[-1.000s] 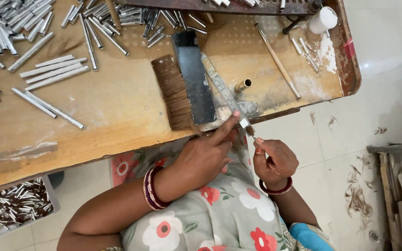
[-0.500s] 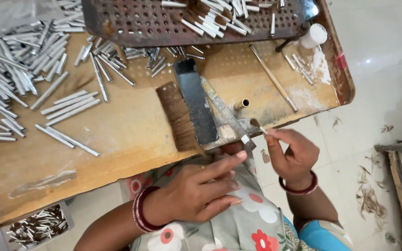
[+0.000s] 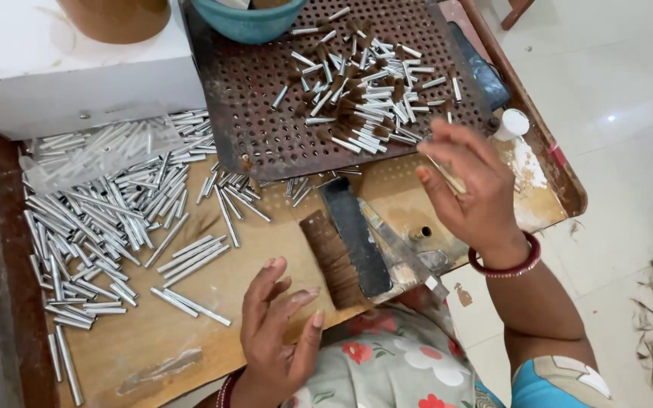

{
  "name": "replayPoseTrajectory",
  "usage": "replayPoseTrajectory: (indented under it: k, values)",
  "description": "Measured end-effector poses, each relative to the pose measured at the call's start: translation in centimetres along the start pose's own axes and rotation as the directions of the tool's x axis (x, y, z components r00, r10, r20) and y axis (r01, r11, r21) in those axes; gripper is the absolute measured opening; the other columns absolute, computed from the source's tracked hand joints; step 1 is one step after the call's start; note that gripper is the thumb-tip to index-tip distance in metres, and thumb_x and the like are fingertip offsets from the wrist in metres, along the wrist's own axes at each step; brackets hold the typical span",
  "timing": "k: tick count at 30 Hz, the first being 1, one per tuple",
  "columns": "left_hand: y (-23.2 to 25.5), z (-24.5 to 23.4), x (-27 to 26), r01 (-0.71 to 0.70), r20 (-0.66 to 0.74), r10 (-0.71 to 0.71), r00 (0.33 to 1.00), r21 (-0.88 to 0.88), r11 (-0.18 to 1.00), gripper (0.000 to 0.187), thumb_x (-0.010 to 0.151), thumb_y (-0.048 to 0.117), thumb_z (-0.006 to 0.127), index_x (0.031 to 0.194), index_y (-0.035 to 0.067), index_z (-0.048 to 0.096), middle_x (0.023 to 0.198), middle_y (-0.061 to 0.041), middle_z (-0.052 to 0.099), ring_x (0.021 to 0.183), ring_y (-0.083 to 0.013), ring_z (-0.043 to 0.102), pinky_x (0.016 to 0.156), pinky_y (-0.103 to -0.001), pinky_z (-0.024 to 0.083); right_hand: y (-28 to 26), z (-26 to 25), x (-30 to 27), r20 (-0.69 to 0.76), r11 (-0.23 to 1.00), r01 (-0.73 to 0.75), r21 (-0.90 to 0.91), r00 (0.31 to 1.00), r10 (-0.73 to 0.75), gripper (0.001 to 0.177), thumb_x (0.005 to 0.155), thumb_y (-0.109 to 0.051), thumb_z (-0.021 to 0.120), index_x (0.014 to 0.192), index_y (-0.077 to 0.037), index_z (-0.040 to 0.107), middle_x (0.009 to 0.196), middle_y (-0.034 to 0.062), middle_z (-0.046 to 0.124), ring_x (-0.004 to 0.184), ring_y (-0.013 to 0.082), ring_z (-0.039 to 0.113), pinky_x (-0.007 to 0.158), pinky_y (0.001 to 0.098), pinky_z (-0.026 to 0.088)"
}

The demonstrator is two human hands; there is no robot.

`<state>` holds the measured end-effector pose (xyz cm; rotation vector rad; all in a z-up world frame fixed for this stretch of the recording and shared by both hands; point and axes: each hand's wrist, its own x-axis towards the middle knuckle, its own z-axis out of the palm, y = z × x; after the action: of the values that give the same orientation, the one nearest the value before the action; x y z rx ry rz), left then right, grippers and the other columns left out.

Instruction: Assembling, measuring, and inspecting small metal tubes at a workstation.

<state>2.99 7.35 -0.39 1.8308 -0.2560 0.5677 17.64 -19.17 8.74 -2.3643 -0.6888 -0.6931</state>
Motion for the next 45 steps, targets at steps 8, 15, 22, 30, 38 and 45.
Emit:
replayPoseTrajectory:
  k: [8,15,22,30,38,45]
  values:
    - [-0.2,-0.5,0.9,0.062,0.075,-0.062,0.995,0.0,0.998,0.028,0.092,0.008,0.072,0.119,0.003,0.067,0.151,-0.024,0.049,0.142,-0.0388,0.052,0.108,-0.043,0.051,-3.6,0.3,-5.3,0.37,0.983,-0.025,0.182,0.928,-0.045,0.026,0.085,-0.014,0.079,0.108,-0.004,0.073,0.117,0.0125,0.073,0.104,0.0305,0.071,0.087,0.0381,0.057]
    - [-0.3,-0.4,1.2,0.08,0.095,-0.082,0.992,0.021,0.997,0.043,0.089,0.016,0.081,0.128,0.007,0.065,0.151,-0.018,0.053,0.146,-0.0376,0.052,0.119,-0.046,0.045,-3.4,2.2,-8.5,0.417,0.969,0.091,0.229,0.89,-0.182,0.024,0.08,-0.017,0.085,0.095,-0.004,0.072,0.116,0.013,0.071,0.101,0.0306,0.07,0.086,0.0391,0.056]
    - [-0.8,1.7,2.3,-0.023,0.331,-0.05,0.942,0.212,0.977,0.095,0.067,0.024,0.092,0.149,0.008,0.046,0.16,-0.023,0.037,0.149,-0.0475,0.034,0.121,-0.052,0.033,-3.5,1.8,-8.8,0.412,0.959,0.142,0.246,0.88,-0.236,0.027,0.078,-0.015,0.086,0.097,-0.001,0.072,0.117,0.0149,0.071,0.103,0.032,0.069,0.087,0.0405,0.056]
    - [0.3,5.3,-0.6,0.096,0.09,-0.074,0.993,-0.267,0.959,0.089,0.096,0.041,0.072,0.162,0.006,0.026,0.173,-0.021,0.015,0.164,-0.0333,0.009,0.136,-0.044,0.012,-3.1,1.6,-10.1,0.382,0.963,0.139,0.233,0.897,-0.221,0.024,0.082,-0.011,0.085,0.098,-0.001,0.071,0.119,0.015,0.072,0.105,0.032,0.07,0.089,0.0402,0.056]
    - [-0.9,5.3,-2.1,0.036,-0.126,-0.103,0.987,-0.446,0.894,0.072,0.11,0.043,0.053,0.162,0.004,0.022,0.174,-0.016,0.011,0.162,-0.0253,0.005,0.134,-0.038,0.004,-5.3,1.9,-11.0,0.255,0.965,0.019,0.261,0.963,-0.088,0.022,0.087,-0.013,0.084,0.102,-0.004,0.071,0.136,0.0184,0.062,0.125,0.0328,0.063,0.103,0.0417,0.052]
    - [-1.2,2.0,-1.5,0.045,-0.208,-0.031,0.978,0.064,0.997,0.047,0.107,0.018,0.063,0.146,0.006,0.042,0.168,-0.019,0.029,0.159,-0.0338,0.026,0.131,-0.048,0.021,-6.8,5.1,-10.7,0.22,0.974,0.223,-0.04,0.953,-0.209,0.016,0.091,-0.016,0.082,0.105,-0.011,0.077,0.164,0.0225,0.036,0.153,0.0413,0.028,0.127,0.0507,0.024]
